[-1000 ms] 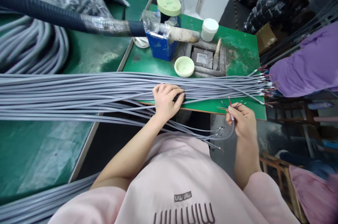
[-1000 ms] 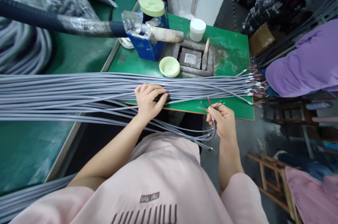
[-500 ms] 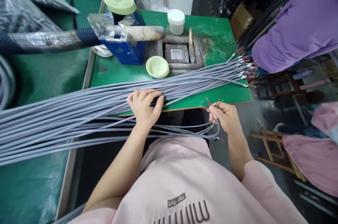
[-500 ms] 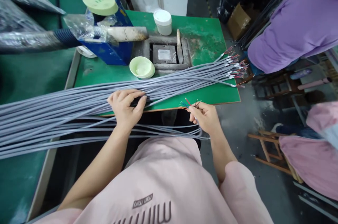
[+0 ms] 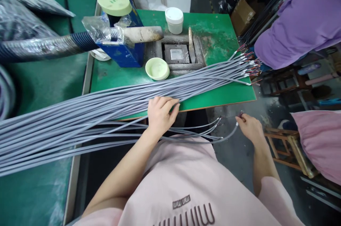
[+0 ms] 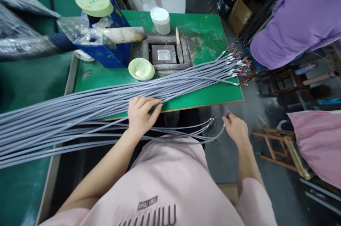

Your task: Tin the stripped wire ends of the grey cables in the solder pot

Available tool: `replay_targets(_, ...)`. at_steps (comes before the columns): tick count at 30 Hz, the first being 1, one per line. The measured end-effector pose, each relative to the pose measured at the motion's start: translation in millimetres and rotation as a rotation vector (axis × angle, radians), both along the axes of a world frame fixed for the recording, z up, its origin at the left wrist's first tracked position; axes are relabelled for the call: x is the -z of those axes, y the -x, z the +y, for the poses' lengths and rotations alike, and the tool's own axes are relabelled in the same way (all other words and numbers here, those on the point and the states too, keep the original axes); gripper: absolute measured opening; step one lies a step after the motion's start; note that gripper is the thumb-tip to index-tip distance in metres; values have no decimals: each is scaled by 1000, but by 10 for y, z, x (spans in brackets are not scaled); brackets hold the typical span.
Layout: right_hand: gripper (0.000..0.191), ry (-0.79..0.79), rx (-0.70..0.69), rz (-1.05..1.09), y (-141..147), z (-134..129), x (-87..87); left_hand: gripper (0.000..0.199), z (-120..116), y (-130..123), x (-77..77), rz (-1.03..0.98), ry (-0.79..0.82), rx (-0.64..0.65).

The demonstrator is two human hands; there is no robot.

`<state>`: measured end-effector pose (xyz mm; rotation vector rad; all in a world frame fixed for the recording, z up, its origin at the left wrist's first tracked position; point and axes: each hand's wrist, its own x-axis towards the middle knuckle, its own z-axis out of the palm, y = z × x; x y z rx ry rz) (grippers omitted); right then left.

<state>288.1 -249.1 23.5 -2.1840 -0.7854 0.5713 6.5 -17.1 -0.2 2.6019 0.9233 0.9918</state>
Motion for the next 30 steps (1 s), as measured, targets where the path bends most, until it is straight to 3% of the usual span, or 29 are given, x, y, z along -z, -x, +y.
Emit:
replay_targets(2, 9, -20, 51, -42, -15, -107, 57, 20, -10, -126, -10, 90, -39, 3)
replay_targets(5, 16, -6, -34, 114, 196, -20, 77, 14, 35, -283, -52, 170, -27, 23)
replay_targets(7, 25, 6, -168, 305, 421, 191, 68, 8, 77, -337, -110, 164, 30, 57)
replay_targets(10, 38, -55, -416, 771, 688, 634, 33, 8, 94, -327, -243, 68, 194, 75)
replay_targets(13, 51, -298, -340, 969, 698, 1075, -38, 8, 38, -254, -383, -54, 356, 72)
replay_targets(16, 39, -603, -111, 886, 433, 1380, -178, 8, -45, -193, -438, -127, 425, 106)
replay_targets(19, 28, -807, 105, 628, 58, 1505, -386, 6, -107, -184, -378, -128, 461, 146)
replay_targets(22, 27, -907, 148, 430, -189, 1477, -574, 6, -147, -201, -288, -70, 463, 186)
replay_targets(25, 36, -799, 85, 393, -176, 1338, -625, 5, -186, -189, -262, 29, 482, 288)
replay_targets(30, 43, -438, -61, 390, 222, 966, -457, 9, -253, -130, -312, 132, 595, 552)
